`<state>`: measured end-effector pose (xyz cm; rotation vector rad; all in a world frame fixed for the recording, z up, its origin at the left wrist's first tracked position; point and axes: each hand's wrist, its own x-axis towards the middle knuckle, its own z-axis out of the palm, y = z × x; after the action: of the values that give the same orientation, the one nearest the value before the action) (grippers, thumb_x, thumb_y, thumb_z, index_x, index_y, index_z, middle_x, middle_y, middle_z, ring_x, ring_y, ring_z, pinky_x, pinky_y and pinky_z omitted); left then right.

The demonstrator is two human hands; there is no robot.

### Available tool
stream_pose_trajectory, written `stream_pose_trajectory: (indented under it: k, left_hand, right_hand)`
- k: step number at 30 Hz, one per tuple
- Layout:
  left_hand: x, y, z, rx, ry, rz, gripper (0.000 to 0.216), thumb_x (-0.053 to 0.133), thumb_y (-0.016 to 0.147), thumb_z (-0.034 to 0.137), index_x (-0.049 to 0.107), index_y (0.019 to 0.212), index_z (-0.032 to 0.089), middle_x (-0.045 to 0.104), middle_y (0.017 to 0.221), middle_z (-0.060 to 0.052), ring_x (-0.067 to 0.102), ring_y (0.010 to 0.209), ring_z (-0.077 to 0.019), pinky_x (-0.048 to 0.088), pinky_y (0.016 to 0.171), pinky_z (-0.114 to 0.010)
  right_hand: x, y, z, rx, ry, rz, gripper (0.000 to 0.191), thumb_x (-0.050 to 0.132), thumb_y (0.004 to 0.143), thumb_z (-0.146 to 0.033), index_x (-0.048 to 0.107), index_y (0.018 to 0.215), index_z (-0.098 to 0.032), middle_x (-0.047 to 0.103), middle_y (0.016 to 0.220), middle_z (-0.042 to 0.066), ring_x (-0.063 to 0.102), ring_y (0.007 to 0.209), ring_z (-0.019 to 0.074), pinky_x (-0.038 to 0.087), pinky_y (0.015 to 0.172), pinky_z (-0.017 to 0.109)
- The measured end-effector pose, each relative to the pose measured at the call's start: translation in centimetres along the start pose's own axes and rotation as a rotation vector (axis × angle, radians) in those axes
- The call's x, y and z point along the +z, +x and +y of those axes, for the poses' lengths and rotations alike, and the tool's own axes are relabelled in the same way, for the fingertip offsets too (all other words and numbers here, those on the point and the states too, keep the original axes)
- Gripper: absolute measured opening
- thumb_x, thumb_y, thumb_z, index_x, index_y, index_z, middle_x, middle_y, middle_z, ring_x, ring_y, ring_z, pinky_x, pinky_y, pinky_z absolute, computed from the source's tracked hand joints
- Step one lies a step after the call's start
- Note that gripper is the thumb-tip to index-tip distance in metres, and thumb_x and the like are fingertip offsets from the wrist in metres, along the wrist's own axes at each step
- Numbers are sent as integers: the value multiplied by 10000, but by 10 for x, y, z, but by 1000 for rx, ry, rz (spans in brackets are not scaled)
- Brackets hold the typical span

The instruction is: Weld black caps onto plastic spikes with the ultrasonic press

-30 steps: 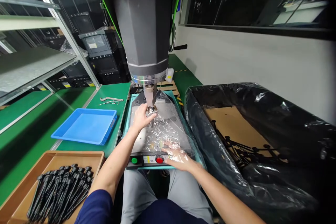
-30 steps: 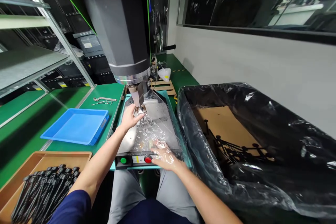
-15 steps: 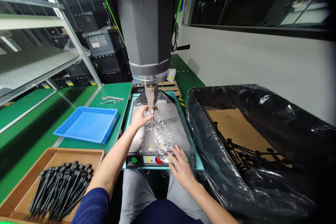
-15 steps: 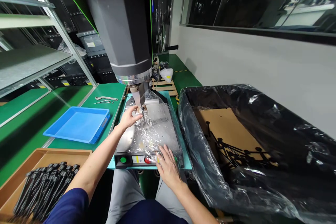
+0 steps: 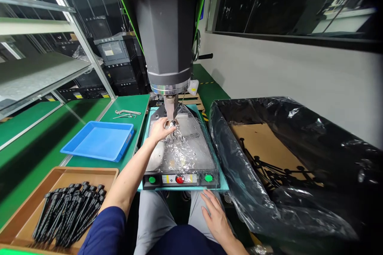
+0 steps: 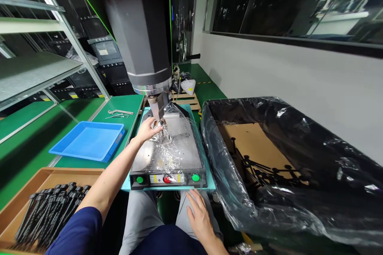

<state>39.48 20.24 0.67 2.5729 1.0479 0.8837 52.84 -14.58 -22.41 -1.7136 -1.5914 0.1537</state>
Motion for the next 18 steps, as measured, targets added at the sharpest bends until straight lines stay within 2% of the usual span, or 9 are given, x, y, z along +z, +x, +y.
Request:
stream_pose_trajectory:
  k: [3, 5, 8, 10, 11, 13, 15, 16, 18]
  left_hand:
    - [-13, -1, 6, -23, -26, 45, 511, 725, 742, 489, 645, 1134, 172, 661, 1176, -141, 591, 1129, -313, 452, 983, -425]
    - [-27, -16, 10, -75, -70, 124, 529, 736, 736, 463, 631, 1160, 164, 643, 1224, -150, 567, 1175, -313, 424, 1027, -442]
    - [-49, -69, 19, -221, -221, 290, 428, 657, 812, 442, 629, 1144, 174, 659, 1188, -124, 603, 1101, -258, 452, 985, -407]
    - [-53, -122, 26, -352, -394, 342, 310, 584, 865, 436, 658, 1021, 178, 699, 1019, -88, 642, 943, -210, 499, 864, -348]
    - [-50, -152, 29, -418, -500, 321, 285, 550, 885, 435, 662, 918, 175, 698, 886, -65, 644, 822, -186, 507, 791, -321]
    - [-35, -209, 34, -541, -699, 127, 309, 553, 878, 438, 643, 753, 170, 652, 682, -31, 611, 658, -156, 494, 682, -283]
    - [-10, -255, 34, -718, -869, -97, 346, 540, 869, 455, 649, 724, 161, 652, 659, -38, 591, 602, -153, 459, 578, -262]
    - [3, -272, 31, -807, -927, -152, 345, 559, 851, 455, 650, 706, 156, 658, 660, -43, 589, 598, -152, 454, 570, -258]
    - [26, -289, 21, -877, -959, -119, 341, 558, 842, 456, 642, 708, 153, 660, 668, -45, 587, 601, -147, 452, 575, -253]
  right_hand:
    - [-6, 1, -2, 47, 57, -3, 402, 446, 897, -231, 608, 1265, -252, 614, 1259, 121, 583, 1192, 328, 531, 979, 528]
    - [-10, 2, -4, 119, 133, -16, 362, 439, 903, -267, 641, 1203, -241, 655, 1170, 127, 635, 1103, 318, 552, 939, 501]
    - [-11, 5, -4, 311, 269, -56, 326, 442, 911, -369, 667, 1090, -217, 703, 1029, 139, 686, 969, 314, 579, 842, 473]
    - [-7, 8, -1, 460, 367, -89, 361, 462, 899, -459, 656, 1054, -196, 719, 969, 142, 701, 907, 313, 578, 801, 469]
    - [-4, 11, 0, 526, 424, -98, 395, 466, 889, -502, 647, 1047, -188, 723, 946, 141, 706, 874, 307, 579, 775, 460]
    - [1, 18, 2, 636, 518, -76, 468, 473, 865, -580, 632, 1034, -173, 723, 905, 135, 709, 811, 286, 580, 716, 427]
    - [6, 28, 4, 699, 563, 5, 529, 483, 842, -637, 620, 1024, -160, 716, 872, 126, 697, 757, 259, 573, 667, 389]
    - [7, 33, 4, 711, 573, 54, 547, 491, 834, -652, 614, 1024, -155, 710, 858, 121, 688, 736, 246, 568, 651, 373]
    - [8, 44, 4, 707, 596, 132, 550, 504, 830, -659, 604, 1018, -151, 699, 834, 106, 668, 695, 221, 554, 622, 344]
